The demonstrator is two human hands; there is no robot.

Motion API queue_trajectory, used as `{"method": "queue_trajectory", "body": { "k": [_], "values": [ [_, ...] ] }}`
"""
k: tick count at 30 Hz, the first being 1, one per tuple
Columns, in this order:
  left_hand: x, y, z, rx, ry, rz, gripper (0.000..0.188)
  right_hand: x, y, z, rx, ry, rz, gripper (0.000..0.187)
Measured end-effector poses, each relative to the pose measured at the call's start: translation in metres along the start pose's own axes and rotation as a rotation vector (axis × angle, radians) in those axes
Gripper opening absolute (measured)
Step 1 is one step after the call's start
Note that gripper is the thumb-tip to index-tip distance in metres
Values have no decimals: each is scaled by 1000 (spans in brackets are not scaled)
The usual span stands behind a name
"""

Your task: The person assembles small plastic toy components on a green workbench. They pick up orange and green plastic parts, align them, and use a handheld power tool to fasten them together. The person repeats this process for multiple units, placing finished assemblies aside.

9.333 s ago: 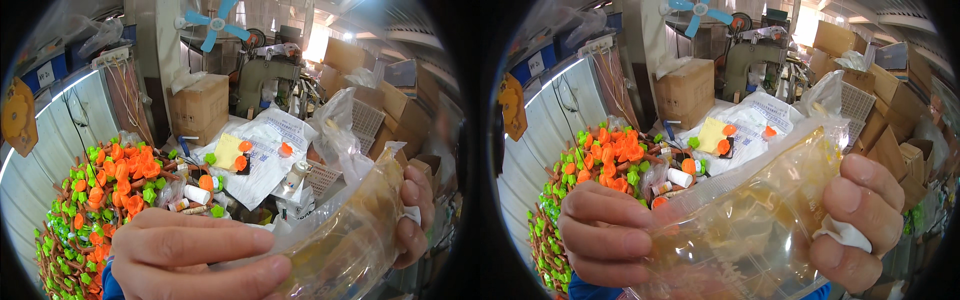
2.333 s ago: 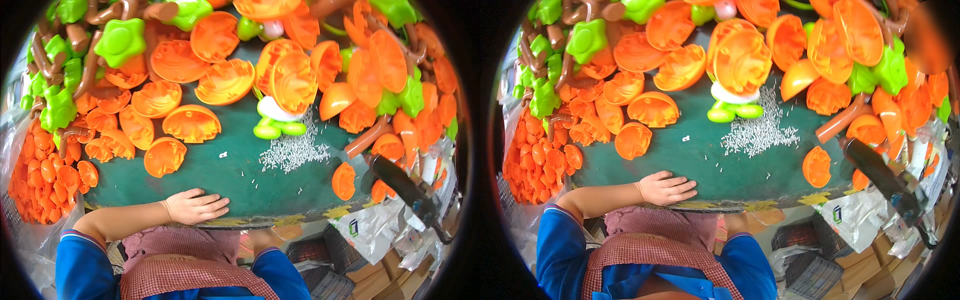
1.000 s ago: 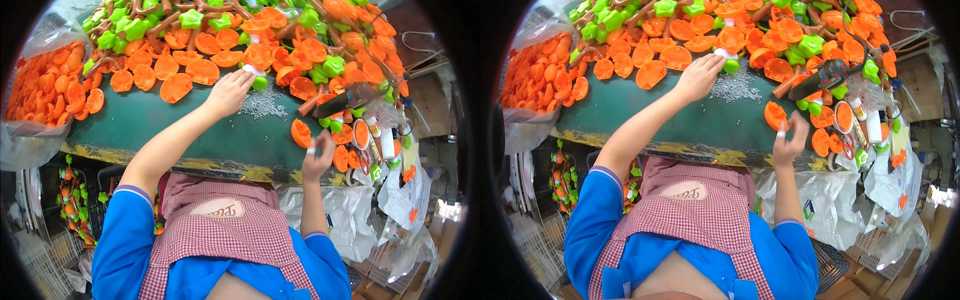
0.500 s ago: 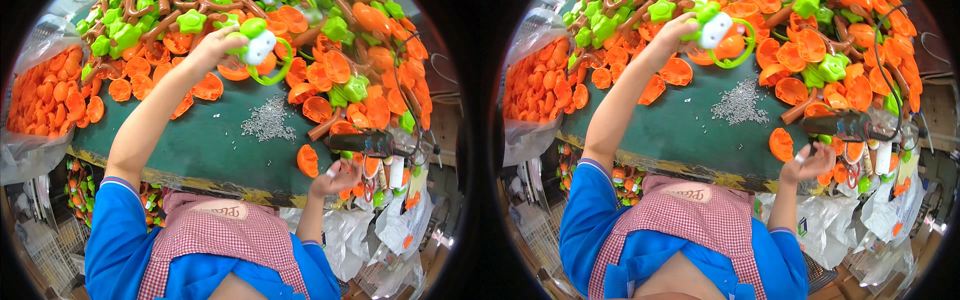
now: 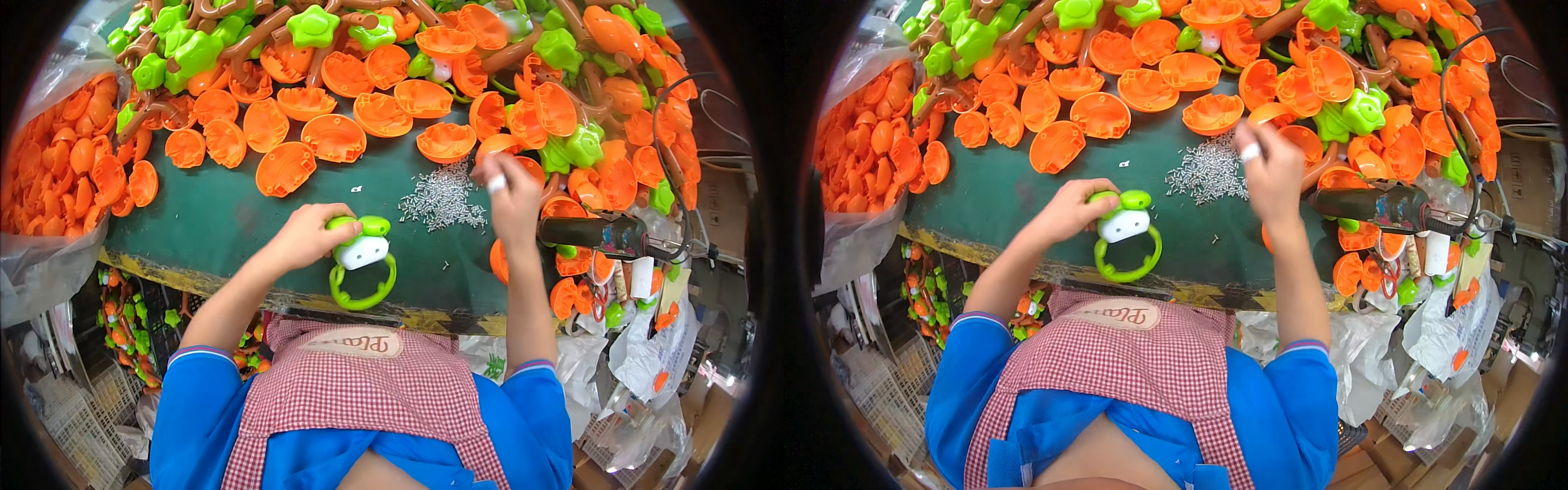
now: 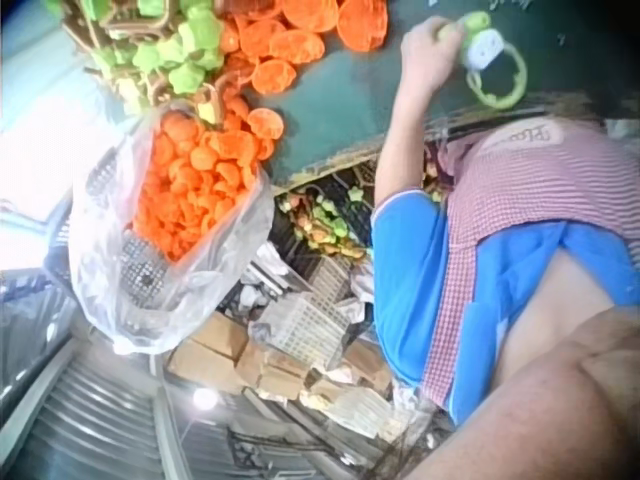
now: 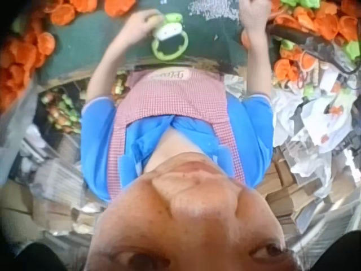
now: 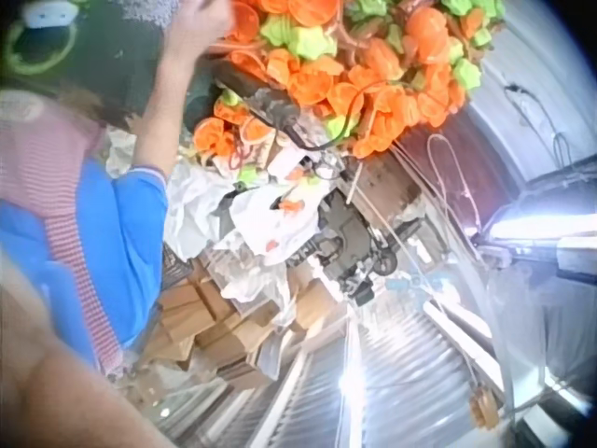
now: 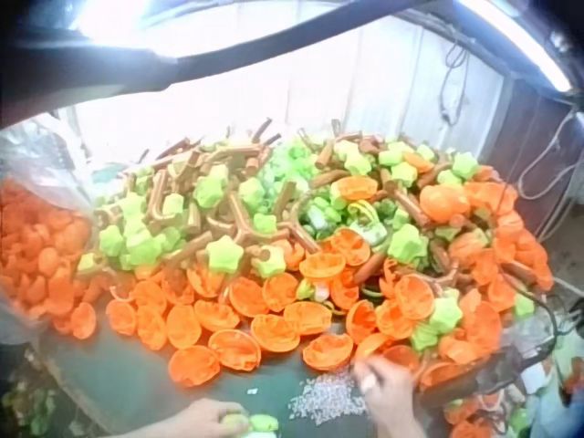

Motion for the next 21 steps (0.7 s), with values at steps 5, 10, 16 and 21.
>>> {"method": "queue_trajectory", "body": {
  "k": [5,10,16,21],
  "values": [
    [-1,20,-33,-376,695,460,30,38,-20,106,387,555,-75,24],
    [-46,19,-64,-753,448,526,13,38,46,181,-151,622,631,36],
    [-74,17,-59,-903,366,849,10,29,40,231,-318,766,-246,42],
    [-81,10,-59,-921,326,928,9,61,27,227,-324,922,-114,55]
  ]
}}
Point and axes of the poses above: each hand's wrist, its own z-axis towards the middle knuckle, its own x-axis out of the back of the hand, y = z × x, the point moved 6 cm from there along z, towards the middle knuckle, and after that the axes turned 7 degrees about z, right-handed, at the moved point
